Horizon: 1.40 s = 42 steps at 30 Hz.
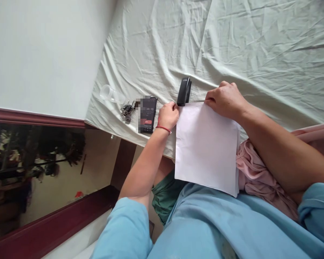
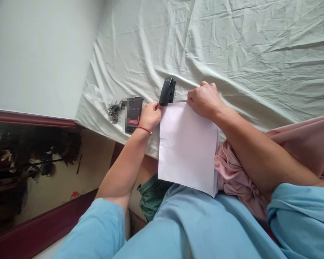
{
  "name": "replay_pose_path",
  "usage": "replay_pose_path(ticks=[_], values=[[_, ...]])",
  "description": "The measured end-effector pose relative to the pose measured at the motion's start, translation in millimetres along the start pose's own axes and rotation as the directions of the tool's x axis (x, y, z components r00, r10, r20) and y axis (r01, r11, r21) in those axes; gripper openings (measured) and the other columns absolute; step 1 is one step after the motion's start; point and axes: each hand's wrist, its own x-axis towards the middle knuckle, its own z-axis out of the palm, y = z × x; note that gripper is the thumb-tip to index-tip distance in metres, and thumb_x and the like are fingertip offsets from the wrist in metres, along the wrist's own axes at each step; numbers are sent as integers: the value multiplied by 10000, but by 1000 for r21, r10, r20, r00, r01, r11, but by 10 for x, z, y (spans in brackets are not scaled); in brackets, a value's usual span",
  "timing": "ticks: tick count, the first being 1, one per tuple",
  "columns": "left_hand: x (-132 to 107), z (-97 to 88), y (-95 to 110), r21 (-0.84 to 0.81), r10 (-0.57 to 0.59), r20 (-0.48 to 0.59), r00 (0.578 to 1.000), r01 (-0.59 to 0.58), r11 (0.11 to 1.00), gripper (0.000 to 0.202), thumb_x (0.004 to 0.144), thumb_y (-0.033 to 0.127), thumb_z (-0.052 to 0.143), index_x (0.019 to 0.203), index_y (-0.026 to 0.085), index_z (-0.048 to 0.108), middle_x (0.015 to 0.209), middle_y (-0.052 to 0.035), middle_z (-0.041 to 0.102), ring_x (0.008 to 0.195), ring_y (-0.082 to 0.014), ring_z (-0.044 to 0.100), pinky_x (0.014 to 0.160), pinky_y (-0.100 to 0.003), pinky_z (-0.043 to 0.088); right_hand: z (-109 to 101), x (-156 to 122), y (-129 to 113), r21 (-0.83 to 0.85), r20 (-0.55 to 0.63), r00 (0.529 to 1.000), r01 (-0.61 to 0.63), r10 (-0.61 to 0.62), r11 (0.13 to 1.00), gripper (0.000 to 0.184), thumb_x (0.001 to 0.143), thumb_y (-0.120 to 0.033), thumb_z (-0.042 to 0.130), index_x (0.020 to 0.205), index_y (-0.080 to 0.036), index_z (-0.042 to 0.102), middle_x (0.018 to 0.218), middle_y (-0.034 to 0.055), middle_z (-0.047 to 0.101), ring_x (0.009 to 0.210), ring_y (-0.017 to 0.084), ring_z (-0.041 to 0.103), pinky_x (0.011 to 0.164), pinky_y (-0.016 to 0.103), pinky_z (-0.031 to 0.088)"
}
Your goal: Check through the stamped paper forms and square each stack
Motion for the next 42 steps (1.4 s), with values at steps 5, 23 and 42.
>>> replay_pose_path(ticks=[5,23,42], values=[[-30,61,-90,-37,85,-118,989,-90,995,119,1008,205,632,963,201,742,919,-66,793,955,-247,739,940,-338,562,-96,21,-19,-11,55,996,-72,72,997,261,995,-322,600,878,-250,821,808,114,718,1030,359,597,958,519,402],[-161,85,-246,269,506,-100,857,-466,843,588,1004,56,486,1492,270,736,1588,-80,718,1601,-233,577,1465,-561,185,-311,0,-217,-42,158,980,-120,125,992,200,959,-257,626,933,-209,819,925,129,784,1094,354,607,959,455,383],[-971,121,-601,-304,50,-340,939,-160,939,514,1075,573,623,1421,194,650,1465,-199,724,1299,-286,742,1070,-431,645,-384,-38,-238,163,319,943,46,-97,986,235,957,-310,651,1006,-206,856,935,56,775,820,206,625,797,345,438]])
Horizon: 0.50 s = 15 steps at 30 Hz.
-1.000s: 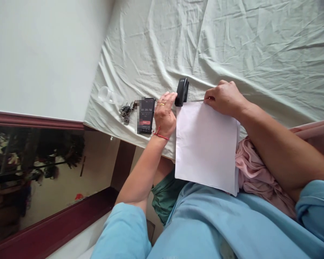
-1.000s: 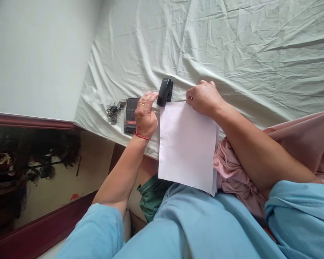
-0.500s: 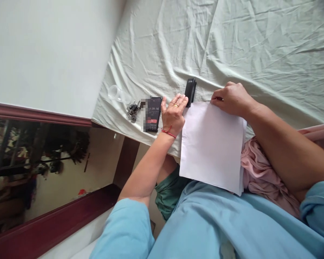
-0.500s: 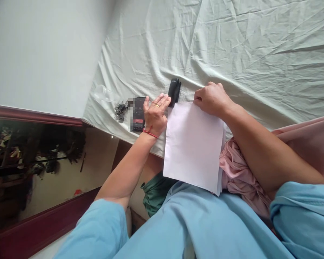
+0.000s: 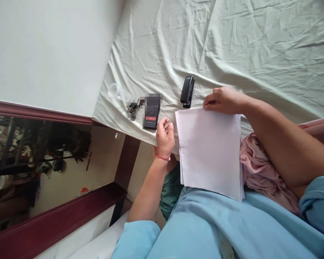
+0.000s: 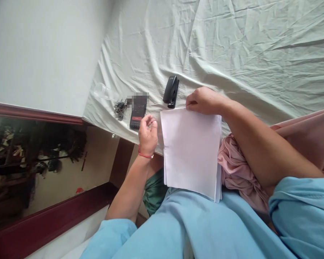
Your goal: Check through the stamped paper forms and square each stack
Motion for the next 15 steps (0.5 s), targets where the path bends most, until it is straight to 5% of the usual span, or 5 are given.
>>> replay_pose_path(ticks=[2,5,9,15], values=[[-195,-92,11,-117,-142,42,989,146,982,521,1068,646,610,1331,201,674,1323,-169,772,1024,-219,783,885,-354,663,-5,-1,-5,41,-15,999,30,-29,999,251,961,-354,650,1014,-219,855,941,44,774,819,202,633,806,340,441],[-412,-176,87,-227,-296,129,946,319,920,551,1065,718,568,1235,212,707,1108,-102,794,670,-118,638,641,-264,563,-16,-4,-6,80,-57,998,39,-35,996,267,959,-373,644,1027,-227,858,945,54,775,835,214,652,823,350,456],[-551,-237,198,-236,-330,224,917,379,895,623,1034,798,542,1080,210,743,857,-42,714,649,-135,568,602,-256,486,-3,4,30,152,-138,988,90,-69,984,279,967,-416,649,1043,-246,857,984,68,800,922,249,690,915,376,500],[-548,-336,351,-18,-237,233,943,247,969,519,1048,690,618,789,239,616,712,6,554,738,-178,531,736,-289,457,20,17,95,250,-211,977,46,8,967,357,947,-545,692,1013,-241,865,997,81,823,912,276,709,867,394,538]])
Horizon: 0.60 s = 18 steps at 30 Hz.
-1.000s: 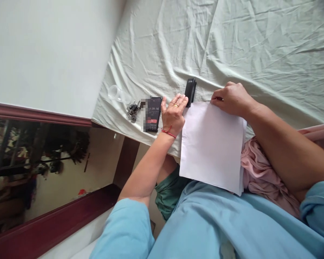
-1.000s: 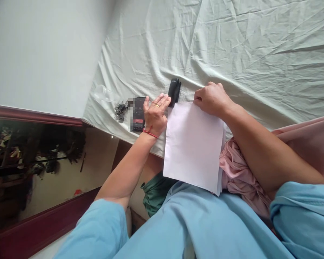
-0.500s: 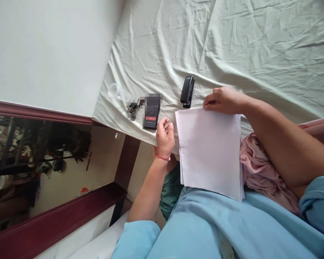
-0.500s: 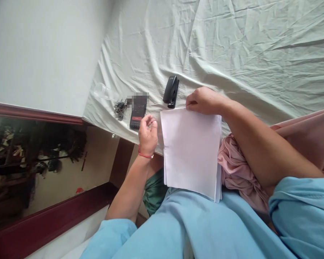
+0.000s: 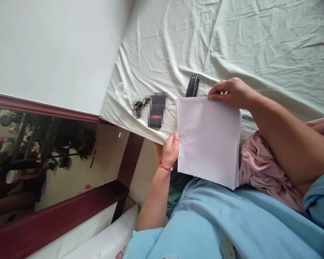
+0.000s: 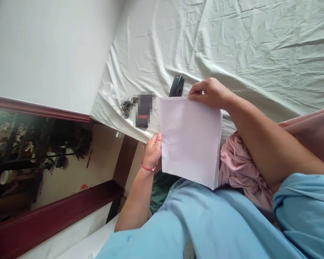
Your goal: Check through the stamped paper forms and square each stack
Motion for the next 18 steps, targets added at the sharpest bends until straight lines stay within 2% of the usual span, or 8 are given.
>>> replay_pose_path(ticks=[3,5,7,9,11,13,15,18], values=[[-2,28,12,14,-6,35,999,5,1000,524,1058,642,621,732,244,521,683,30,478,692,-156,461,702,-279,414,0,5,1,18,-2,1000,-3,3,1000,380,931,-571,704,999,-232,863,977,79,822,918,278,713,871,396,548],[-13,71,-5,-5,-1,20,1000,2,1000,519,1056,634,628,738,243,502,692,38,475,690,-146,459,700,-269,416,-6,-1,-14,31,3,1000,-2,2,1000,387,927,-580,707,994,-231,859,983,77,826,916,280,713,879,403,555],[-30,104,-24,-65,0,-6,1000,0,998,483,1044,658,643,816,238,574,758,21,580,764,-157,557,761,-264,477,-19,-18,-35,60,-9,1000,-19,20,998,388,931,-594,711,992,-238,854,985,76,829,917,283,705,869,408,563],[-45,111,-32,-176,-7,2,1000,8,984,476,1009,710,679,1000,234,677,917,-21,730,932,-196,685,887,-286,552,-35,-39,-54,113,-35,998,-47,51,992,379,933,-593,727,996,-239,847,961,78,825,909,277,690,832,398,565],[-49,87,-29,-290,-27,82,996,50,956,584,954,758,730,1188,223,725,1084,-68,813,1100,-242,746,1012,-333,588,-45,-52,-63,177,-64,995,-60,72,982,351,927,-561,745,991,-228,837,917,81,805,868,255,666,780,381,549],[-39,46,-22,-330,-71,216,974,141,933,689,893,797,775,1204,182,771,1109,-104,845,1130,-274,773,1036,-367,607,-39,-49,-61,201,-68,995,-53,68,978,324,923,-526,747,985,-217,825,897,79,788,843,237,648,771,374,533],[-16,3,-15,-303,-133,334,933,240,922,733,849,834,789,1083,140,822,1009,-118,859,1025,-284,795,947,-369,632,-20,-31,-49,161,-60,997,-45,55,986,313,911,-510,734,969,-215,818,885,68,777,846,235,645,798,376,527],[28,-34,-16,-259,-185,413,892,309,915,739,825,858,787,928,128,847,845,-102,841,841,-259,777,781,-342,621,11,-2,-26,53,-69,997,-35,39,998,305,896,-486,706,954,-207,816,887,65,770,857,237,647,843,386,513]])
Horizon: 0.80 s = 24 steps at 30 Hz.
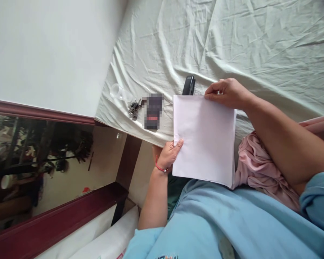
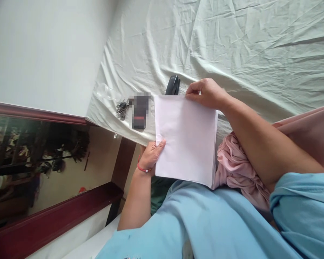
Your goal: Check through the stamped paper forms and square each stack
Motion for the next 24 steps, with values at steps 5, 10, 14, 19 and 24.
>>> replay_pose_path(ticks=[5,10,14,19,24], values=[[51,-23,1,-36,10,-1,1000,-10,999,707,805,837,818,925,142,862,843,-83,844,818,-240,770,768,-328,611,-6,-2,31,3,17,1000,11,-11,1000,315,886,-520,718,967,-232,819,934,73,782,859,238,653,860,399,516],[-8,-2,19,-36,-1,-18,1000,0,999,716,778,833,843,965,143,876,900,-105,861,903,-279,797,825,-356,638,-16,-14,30,-14,6,1000,-3,3,1000,349,892,-610,719,967,-292,841,939,60,812,863,269,664,827,428,538],[-139,-27,-12,-3,-42,-10,999,42,999,710,761,801,882,1019,139,883,962,-141,875,1011,-335,812,893,-397,664,-13,-4,35,28,-51,998,47,-46,998,272,855,-491,725,950,-261,833,932,63,802,901,262,678,880,421,538],[-248,-135,-190,66,-98,34,995,96,993,666,817,772,856,999,133,887,985,-149,876,953,-318,813,856,-369,654,9,18,61,42,-127,990,58,-53,997,241,841,-444,726,937,-245,821,897,63,773,875,246,671,878,417,530],[-210,-156,-259,114,-96,16,995,93,989,705,833,818,804,840,116,857,852,-118,838,753,-228,739,687,-295,575,25,21,88,15,-120,992,28,-26,999,211,859,-413,735,943,-240,820,948,82,795,902,254,674,892,420,523]])
